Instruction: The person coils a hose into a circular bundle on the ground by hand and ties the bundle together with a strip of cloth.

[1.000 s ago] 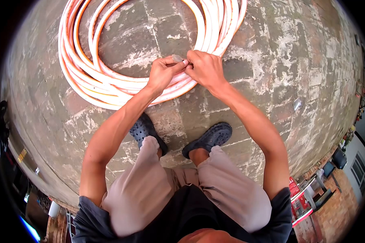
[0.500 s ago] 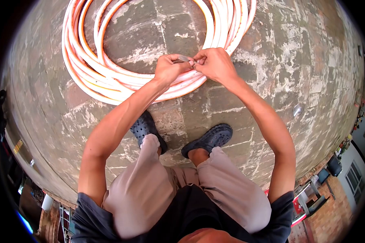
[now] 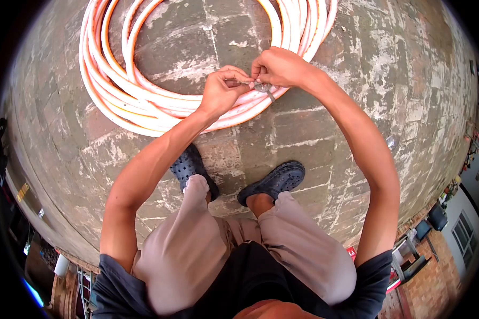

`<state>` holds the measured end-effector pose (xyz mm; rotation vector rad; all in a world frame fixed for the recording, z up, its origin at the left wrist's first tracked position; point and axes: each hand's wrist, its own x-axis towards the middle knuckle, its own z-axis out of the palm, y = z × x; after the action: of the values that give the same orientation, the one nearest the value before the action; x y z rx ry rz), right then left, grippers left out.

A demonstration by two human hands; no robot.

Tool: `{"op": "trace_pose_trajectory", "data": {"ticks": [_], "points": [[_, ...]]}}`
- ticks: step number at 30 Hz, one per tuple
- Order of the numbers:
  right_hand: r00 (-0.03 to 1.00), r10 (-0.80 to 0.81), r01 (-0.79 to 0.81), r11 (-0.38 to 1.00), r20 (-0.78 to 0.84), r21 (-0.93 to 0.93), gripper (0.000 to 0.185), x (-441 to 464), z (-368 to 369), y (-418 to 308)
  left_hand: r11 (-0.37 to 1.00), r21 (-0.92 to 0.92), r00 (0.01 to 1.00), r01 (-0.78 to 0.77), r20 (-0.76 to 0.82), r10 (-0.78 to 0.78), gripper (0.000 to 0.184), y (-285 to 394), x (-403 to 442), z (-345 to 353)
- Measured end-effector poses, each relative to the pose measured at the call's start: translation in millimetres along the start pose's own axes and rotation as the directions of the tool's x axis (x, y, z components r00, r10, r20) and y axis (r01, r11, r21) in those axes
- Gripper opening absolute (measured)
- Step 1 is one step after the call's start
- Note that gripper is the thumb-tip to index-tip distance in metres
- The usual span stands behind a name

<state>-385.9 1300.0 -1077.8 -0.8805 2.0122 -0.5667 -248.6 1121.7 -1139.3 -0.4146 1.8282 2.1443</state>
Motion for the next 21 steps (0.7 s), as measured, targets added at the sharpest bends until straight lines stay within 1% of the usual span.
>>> {"op": "trace_pose_trajectory", "data": {"ticks": [1,2,4,5,7,9,10,11,13,14,15,16,18,19,21], "points": [[0.996,-0.087,0.084,0.988,-0.014,-0.133,0.01,2,0,-1,1.0,0.0,1.0,0.001,0.0,-0.001,0.009,-1,0,0],[0.996,-0.086,0.084,0.988,-0.014,-0.132,0.01,2,-1,-1,1.0,-0.026,1.0,-0.004,0.008,0.004,0.01,-1,0,0],[0.996,-0.093,0.09,0.954,0.003,-0.285,0.009,0,-6,-10,0.999,-0.05,1.0,-0.006,0.016,0.007,0.011,0,0,-1],[0.996,-0.091,0.089,0.955,0.004,-0.283,0.009,1,-3,-9,0.999,-0.034,1.0,0.004,0.029,-0.003,0.012,0,0,-3],[0.992,-0.124,0.111,0.93,-0.016,-0.35,0.008,1,2,-6,1.0,-0.021,0.999,0.014,0.042,-0.013,0.013,-1,1,-3],[0.99,-0.136,0.117,0.926,-0.03,-0.36,0.008,-3,6,-5,0.995,-0.093,0.999,0.019,0.032,-0.016,0.013,-3,2,-4],[0.988,-0.149,0.123,0.922,-0.045,-0.367,0.008,-5,7,-4,0.995,-0.094,0.999,0.021,0.029,-0.018,0.013,-3,2,-4],[0.988,-0.15,0.124,0.922,-0.043,-0.366,0.008,-6,7,-3,0.993,-0.107,0.998,0.046,0.035,-0.042,0.013,-4,3,-5],[0.983,-0.148,0.113,0.957,-0.113,-0.267,0.009,-10,7,1,0.99,-0.12,0.997,0.073,0.04,-0.069,0.013,-3,4,-6],[0.983,-0.147,0.113,0.957,-0.112,-0.265,0.009,-10,7,3,0.996,-0.075,0.998,0.044,0.048,-0.041,0.014,-3,5,-7],[0.99,-0.112,0.092,0.976,-0.091,-0.199,0.01,-11,6,4,0.999,-0.03,0.998,0.014,0.059,-0.013,0.014,-2,5,-7],[0.995,-0.078,0.068,0.989,-0.069,-0.133,0.012,-11,5,4,0.999,-0.029,0.998,0.015,0.06,-0.013,0.014,-2,5,-7],[0.998,-0.053,0.049,0.993,-0.04,-0.105,0.014,-10,3,5,0.994,0.106,0.999,-0.04,0.035,0.036,0.015,-2,5,-7],[1.0,-0.03,0.029,0.997,-0.011,-0.077,0.017,-9,2,5,0.993,0.107,0.999,-0.04,0.038,0.036,0.015,-3,5,-8],[1.0,-0.03,0.03,0.999,-0.001,-0.041,0.018,-8,2,9,0.992,0.099,0.996,-0.081,0.048,0.076,0.017,-5,5,-8]]}}
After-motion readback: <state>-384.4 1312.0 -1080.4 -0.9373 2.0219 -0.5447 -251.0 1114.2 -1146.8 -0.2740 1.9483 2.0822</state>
